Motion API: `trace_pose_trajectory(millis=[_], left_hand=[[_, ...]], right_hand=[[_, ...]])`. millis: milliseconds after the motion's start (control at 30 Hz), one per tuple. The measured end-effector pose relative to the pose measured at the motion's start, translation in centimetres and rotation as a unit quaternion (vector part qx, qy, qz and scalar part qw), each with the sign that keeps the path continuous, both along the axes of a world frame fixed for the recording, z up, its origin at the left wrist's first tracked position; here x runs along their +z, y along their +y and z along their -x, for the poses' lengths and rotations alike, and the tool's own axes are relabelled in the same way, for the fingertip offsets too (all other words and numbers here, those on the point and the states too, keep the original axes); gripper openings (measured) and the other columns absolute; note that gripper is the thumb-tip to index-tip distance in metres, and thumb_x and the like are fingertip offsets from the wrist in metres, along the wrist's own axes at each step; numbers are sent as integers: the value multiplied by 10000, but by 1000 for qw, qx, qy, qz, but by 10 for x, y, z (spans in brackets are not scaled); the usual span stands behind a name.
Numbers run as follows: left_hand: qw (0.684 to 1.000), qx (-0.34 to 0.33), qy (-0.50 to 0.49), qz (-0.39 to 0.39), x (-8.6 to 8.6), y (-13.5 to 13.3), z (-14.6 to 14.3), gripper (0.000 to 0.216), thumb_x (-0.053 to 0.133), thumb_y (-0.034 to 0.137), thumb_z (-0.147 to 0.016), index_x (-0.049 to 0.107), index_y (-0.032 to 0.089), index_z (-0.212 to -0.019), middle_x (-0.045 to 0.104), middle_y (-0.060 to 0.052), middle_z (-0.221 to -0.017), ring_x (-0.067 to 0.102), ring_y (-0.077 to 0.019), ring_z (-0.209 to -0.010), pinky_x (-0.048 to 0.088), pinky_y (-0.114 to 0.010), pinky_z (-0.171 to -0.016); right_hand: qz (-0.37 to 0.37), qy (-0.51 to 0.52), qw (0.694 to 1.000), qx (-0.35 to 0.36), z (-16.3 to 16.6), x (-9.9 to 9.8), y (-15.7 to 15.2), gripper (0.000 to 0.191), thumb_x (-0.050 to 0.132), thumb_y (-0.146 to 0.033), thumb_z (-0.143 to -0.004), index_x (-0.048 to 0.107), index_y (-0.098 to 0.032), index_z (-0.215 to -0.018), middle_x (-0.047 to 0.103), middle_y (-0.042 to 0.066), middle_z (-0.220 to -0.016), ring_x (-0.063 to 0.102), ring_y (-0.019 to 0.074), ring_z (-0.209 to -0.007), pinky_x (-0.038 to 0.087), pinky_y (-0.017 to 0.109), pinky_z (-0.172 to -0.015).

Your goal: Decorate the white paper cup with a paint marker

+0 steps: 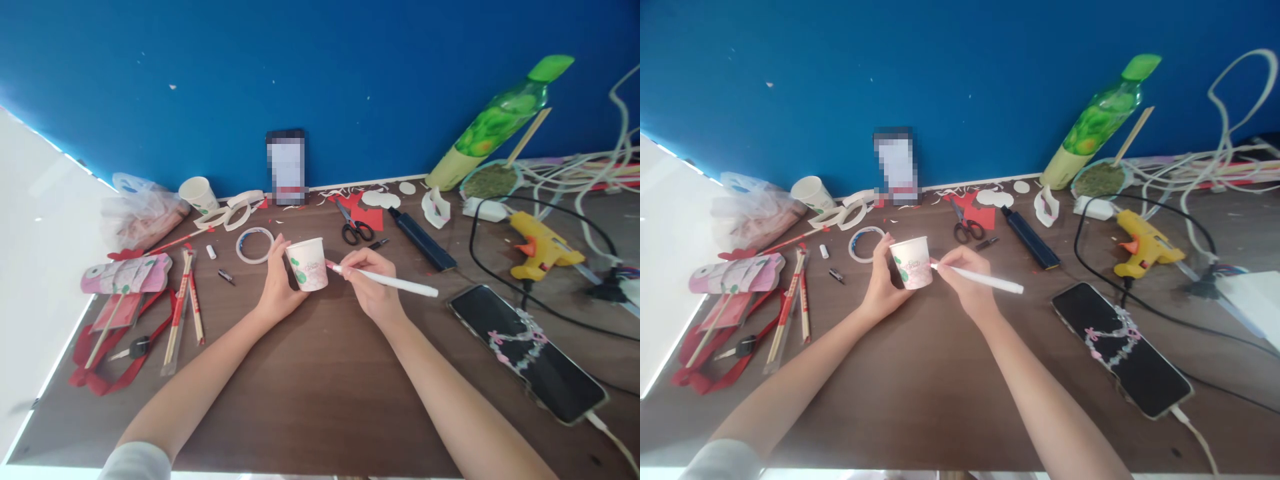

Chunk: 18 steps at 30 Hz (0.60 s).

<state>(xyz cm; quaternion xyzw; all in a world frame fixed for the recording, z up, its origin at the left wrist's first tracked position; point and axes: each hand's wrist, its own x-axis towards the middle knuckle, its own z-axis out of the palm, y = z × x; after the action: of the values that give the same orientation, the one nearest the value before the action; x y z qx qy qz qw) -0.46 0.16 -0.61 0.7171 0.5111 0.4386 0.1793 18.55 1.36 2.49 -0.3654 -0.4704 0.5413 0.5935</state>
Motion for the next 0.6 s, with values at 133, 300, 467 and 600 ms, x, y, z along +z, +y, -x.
trace_pose_trajectory(millis=[133,300,467,600], left_hand=[[1000,-12,-13,6,0,0,0,975,752,358,-726,130,214,-1463,325,-210,-1450,400,-354,-1360,340,-541,-1115],[1000,-30,0,-4,5,-3,1,999,763,299,-692,135,242,-1467,322,-182,-1459,350,-351,-1389,332,-524,-1124],[999,-32,-5,14,5,-4,1,963,779,310,-695,167,229,-1433,325,-200,-1463,398,-350,-1377,372,-520,-1106],[999,-50,0,-20,4,-3,1,915,783,333,-707,205,236,-1409,372,-186,-1437,375,-342,-1397,367,-513,-1113]], right_hand=[[-13,34,999,24,1,4,-3,119,771,-254,-688,663,-217,-657,613,-34,-666,561,106,-593,585,399,-845],[-13,-22,999,26,1,13,-7,190,782,-334,-690,640,-209,-672,610,-26,-648,602,127,-581,596,404,-818],[13,-136,990,-35,0,21,-9,210,755,-364,-718,612,-214,-676,636,-17,-569,658,159,-551,588,316,-624],[-8,-168,985,-46,3,22,-11,215,737,-365,-741,617,-216,-644,674,11,-568,740,225,-709,599,336,-689]])
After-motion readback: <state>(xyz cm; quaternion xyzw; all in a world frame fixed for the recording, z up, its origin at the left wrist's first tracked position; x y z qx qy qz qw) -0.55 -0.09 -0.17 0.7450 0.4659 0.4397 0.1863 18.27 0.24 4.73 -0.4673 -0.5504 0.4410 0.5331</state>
